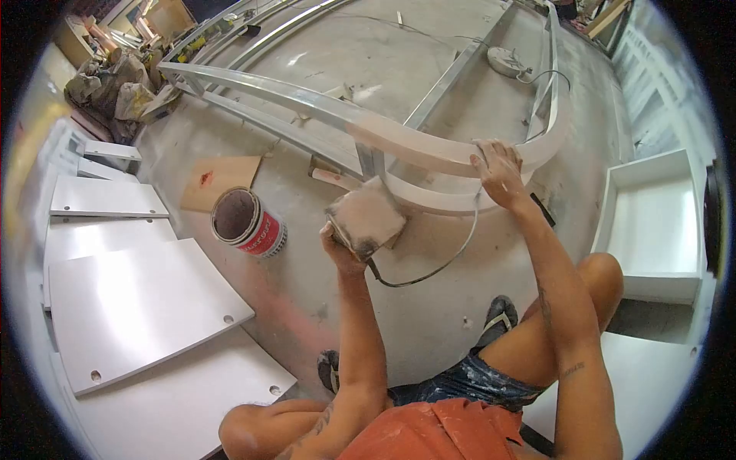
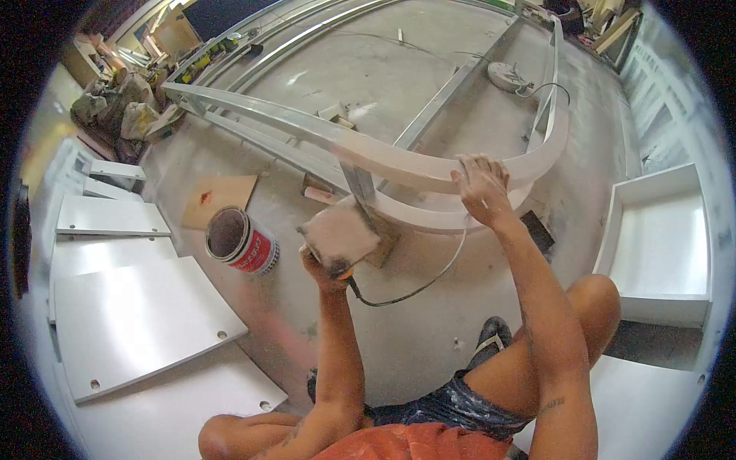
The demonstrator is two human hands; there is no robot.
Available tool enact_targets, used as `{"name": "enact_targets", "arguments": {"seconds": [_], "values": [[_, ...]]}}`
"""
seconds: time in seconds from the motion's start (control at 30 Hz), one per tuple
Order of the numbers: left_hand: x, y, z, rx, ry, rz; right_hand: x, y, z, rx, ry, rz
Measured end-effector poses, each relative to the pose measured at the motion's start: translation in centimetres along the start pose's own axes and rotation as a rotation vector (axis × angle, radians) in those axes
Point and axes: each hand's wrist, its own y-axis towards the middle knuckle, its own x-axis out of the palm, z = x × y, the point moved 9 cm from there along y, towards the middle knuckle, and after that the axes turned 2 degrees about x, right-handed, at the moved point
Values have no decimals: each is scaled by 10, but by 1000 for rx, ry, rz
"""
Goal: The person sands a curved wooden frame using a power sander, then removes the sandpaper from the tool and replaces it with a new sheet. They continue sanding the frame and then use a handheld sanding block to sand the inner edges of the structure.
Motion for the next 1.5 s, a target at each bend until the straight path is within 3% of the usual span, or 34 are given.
{"name": "enact_targets", "arguments": {"seconds": [0.07,0.2,0.3,0.4,0.47,0.77,0.9,0.97,1.0,1.1,1.2,1.23,1.37,1.5], "values": [[-7,8,0,55,-28,-121,2,1,2,0,15,6],[9,15,4,63,-127,-144,2,1,1,14,-8,-5],[26,10,15,98,-81,17,1,1,1,-16,8,36],[30,17,22,132,-46,-32,-1,0,1,-25,30,54],[30,28,29,187,36,-217,-3,-1,-2,26,20,21],[29,54,11,192,212,-36,1,1,-1,21,6,38],[16,72,1,223,254,-84,-4,-1,-4,29,74,51],[40,62,20,402,320,-49,-5,-1,-7,-8,54,75],[54,56,23,402,320,-49,-6,-1,-7,-9,54,74],[67,47,35,474,495,30,-5,2,-9,-6,29,57],[88,32,34,580,910,-149,-6,1,-9,8,18,72],[86,28,30,586,906,-136,-5,1,-8,14,5,65],[130,-15,-9,939,1205,-420,-5,2,-10,1,-12,87],[113,-35,-45,809,1232,-335,-3,6,-6,9,-26,43]]}}
